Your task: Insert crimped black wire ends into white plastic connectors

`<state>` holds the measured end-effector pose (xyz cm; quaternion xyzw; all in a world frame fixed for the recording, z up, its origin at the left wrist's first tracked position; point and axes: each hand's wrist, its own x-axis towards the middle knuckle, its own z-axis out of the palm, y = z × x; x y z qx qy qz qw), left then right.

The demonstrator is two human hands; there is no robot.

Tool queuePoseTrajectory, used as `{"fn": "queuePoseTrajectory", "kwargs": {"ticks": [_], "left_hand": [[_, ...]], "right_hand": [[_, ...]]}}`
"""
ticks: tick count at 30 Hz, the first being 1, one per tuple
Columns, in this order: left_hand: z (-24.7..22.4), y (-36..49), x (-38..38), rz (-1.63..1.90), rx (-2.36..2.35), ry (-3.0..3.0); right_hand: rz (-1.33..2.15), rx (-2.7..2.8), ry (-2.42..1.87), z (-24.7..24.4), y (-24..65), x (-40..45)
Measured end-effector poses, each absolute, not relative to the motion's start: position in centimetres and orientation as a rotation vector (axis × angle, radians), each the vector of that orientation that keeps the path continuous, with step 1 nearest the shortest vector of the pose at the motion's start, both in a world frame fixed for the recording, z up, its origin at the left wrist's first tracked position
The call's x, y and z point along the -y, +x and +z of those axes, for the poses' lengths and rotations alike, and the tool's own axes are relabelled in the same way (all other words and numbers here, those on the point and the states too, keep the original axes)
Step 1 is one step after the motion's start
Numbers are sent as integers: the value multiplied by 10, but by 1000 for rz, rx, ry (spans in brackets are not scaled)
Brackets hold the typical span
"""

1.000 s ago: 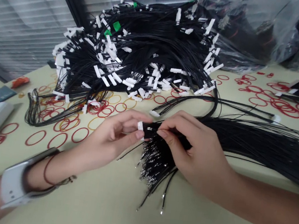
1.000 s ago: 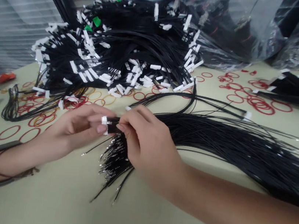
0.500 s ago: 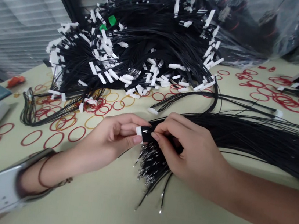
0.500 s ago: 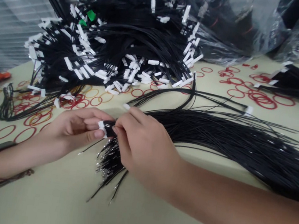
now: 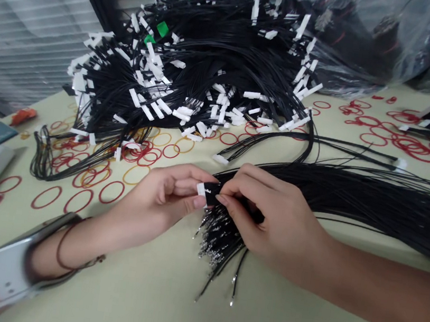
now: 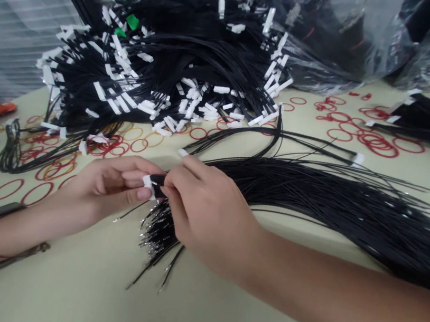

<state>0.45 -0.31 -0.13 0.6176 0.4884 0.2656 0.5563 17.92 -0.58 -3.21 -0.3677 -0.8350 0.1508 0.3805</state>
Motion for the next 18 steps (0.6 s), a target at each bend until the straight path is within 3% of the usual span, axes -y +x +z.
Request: {"fn": "queuePoseTrajectory", "kwargs": {"ticks": [18], "left_hand": [[-3,0,7,562,-1180,1879]], "right_hand": [[440,2093,-906,-32,178,6]]}}
